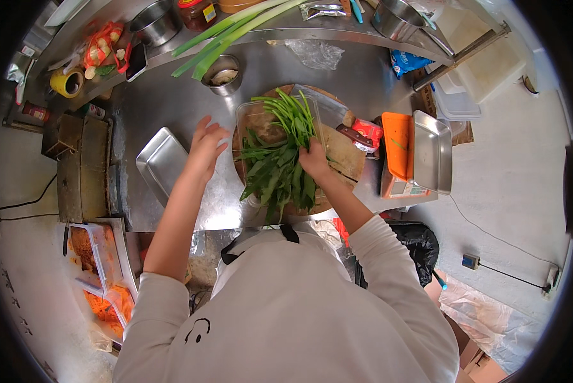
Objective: The person snaps off the ends of green leafy vegetables and places them on a cutting board. They then walk to a display case, place the vegetables inside, and later retrieve plastic bags from a refrigerator.
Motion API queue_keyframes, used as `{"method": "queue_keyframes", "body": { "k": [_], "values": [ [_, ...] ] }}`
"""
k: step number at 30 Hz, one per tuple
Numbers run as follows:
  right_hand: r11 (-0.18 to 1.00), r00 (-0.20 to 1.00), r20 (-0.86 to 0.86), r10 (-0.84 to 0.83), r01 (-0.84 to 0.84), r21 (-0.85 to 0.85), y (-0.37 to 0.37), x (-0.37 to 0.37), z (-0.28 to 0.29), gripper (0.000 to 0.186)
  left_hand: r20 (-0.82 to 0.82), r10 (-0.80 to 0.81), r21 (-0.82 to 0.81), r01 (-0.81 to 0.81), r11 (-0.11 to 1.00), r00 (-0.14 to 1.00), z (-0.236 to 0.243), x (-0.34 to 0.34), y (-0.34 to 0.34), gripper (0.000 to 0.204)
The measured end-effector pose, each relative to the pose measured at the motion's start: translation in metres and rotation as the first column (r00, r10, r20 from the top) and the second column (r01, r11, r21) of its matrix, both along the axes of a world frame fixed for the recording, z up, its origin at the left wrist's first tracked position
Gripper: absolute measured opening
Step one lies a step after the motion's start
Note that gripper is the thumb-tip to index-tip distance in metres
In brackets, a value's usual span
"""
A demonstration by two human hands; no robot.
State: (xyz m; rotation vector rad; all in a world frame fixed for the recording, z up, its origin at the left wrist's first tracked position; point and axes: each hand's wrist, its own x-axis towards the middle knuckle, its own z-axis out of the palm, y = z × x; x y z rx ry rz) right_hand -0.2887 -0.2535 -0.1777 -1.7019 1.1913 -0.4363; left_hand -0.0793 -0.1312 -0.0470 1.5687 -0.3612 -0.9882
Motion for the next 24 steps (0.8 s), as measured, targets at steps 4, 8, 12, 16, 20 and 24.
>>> {"method": "queue_keyframes", "body": {
  "k": [4, 8, 12, 16, 20, 24],
  "values": [
    [0.997, 0.991, 0.109, -0.074, 0.071, 0.027, 0.005, -0.011, 0.030, 0.035, -0.069, 0.092, 0.072, -0.087, 0.994, 0.993, -0.013, 0.006, 0.036, 0.075],
    [0.975, 0.974, 0.146, -0.173, 0.190, -0.115, 0.013, -0.040, 0.043, 0.033, -0.124, 0.151, 0.106, -0.138, 0.985, 0.981, -0.013, 0.001, 0.052, 0.075],
    [0.910, 0.896, 0.237, -0.376, 0.405, -0.086, 0.005, -0.103, 0.055, 0.016, -0.178, 0.211, 0.121, -0.191, 0.974, 0.961, -0.022, 0.000, 0.068, 0.074],
    [0.809, 0.752, 0.303, -0.585, 0.569, 0.148, 0.010, -0.167, 0.036, 0.020, -0.133, 0.113, 0.204, -0.085, 0.975, 0.985, -0.061, -0.004, 0.078, 0.067],
    [0.729, 0.726, 0.208, -0.655, 0.680, -0.078, 0.032, -0.244, 0.015, 0.022, -0.147, -0.328, 0.378, 0.360, 0.853, 0.933, -0.137, -0.002, 0.103, 0.050],
    [0.615, 0.670, 0.051, -0.740, 0.706, -0.352, 0.074, -0.327, -0.001, 0.019, -0.439, -0.190, 0.383, 0.374, 0.845, 0.878, -0.132, -0.044, 0.099, 0.045]
  ]
}}
